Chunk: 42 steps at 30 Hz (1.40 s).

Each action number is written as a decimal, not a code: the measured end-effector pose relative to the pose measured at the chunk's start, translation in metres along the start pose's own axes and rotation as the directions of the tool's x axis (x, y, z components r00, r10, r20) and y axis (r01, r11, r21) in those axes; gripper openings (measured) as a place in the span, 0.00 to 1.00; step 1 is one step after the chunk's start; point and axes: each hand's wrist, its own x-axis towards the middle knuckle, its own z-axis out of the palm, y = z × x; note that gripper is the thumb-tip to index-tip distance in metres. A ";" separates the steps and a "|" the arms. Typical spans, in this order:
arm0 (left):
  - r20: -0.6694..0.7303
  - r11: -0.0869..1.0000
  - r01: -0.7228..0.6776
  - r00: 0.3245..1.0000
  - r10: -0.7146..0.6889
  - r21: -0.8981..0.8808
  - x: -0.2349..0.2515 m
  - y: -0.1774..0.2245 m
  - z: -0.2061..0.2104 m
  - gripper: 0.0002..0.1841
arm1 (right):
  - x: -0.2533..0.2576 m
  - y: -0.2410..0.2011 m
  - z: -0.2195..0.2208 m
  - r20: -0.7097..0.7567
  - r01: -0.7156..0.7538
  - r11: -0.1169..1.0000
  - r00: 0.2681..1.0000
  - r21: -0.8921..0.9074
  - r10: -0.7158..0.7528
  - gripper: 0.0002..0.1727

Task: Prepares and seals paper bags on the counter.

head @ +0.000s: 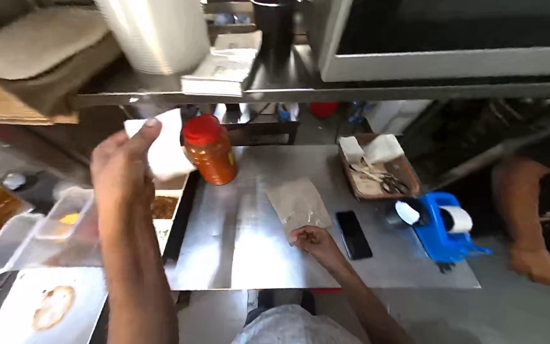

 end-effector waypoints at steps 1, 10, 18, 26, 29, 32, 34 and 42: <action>-0.043 0.997 -0.071 0.997 0.071 0.004 -0.025 -0.004 0.014 0.10 | -0.007 0.003 -0.011 -0.068 -0.021 0.999 0.997 0.029 0.022 0.11; 0.291 0.899 0.415 0.850 -0.439 0.141 -0.154 -0.239 0.211 0.26 | 0.043 -0.004 -0.053 -0.246 -0.126 0.990 0.959 0.060 0.137 0.30; 0.157 0.649 0.052 0.953 -0.260 0.759 -0.120 -0.291 0.201 0.38 | 0.083 0.043 -0.046 -0.396 -0.186 0.848 0.918 -0.495 -0.030 0.37; 0.160 0.704 0.496 0.749 -0.643 0.508 -0.109 -0.315 0.182 0.39 | 0.090 0.063 -0.044 0.010 0.189 0.400 0.912 -0.897 -0.409 0.32; 0.153 0.701 0.525 0.738 -0.658 0.482 -0.102 -0.323 0.189 0.39 | 0.093 0.067 -0.035 0.091 0.222 0.401 0.942 -0.889 -0.322 0.28; 0.118 0.759 0.416 0.836 -0.536 0.501 -0.107 -0.323 0.176 0.39 | 0.036 0.054 -0.062 -0.243 0.067 0.563 0.856 -0.824 -0.457 0.18; 0.142 0.806 0.164 0.946 -0.293 0.569 -0.120 -0.306 0.161 0.38 | -0.015 0.050 -0.105 -0.480 -0.104 0.691 0.791 -0.716 -0.379 0.16; 0.997 0.946 -0.318 0.070 -0.035 0.056 -0.256 -0.211 0.230 0.16 | -0.131 0.075 -0.344 -0.945 -0.568 0.768 0.293 -0.297 -0.148 0.33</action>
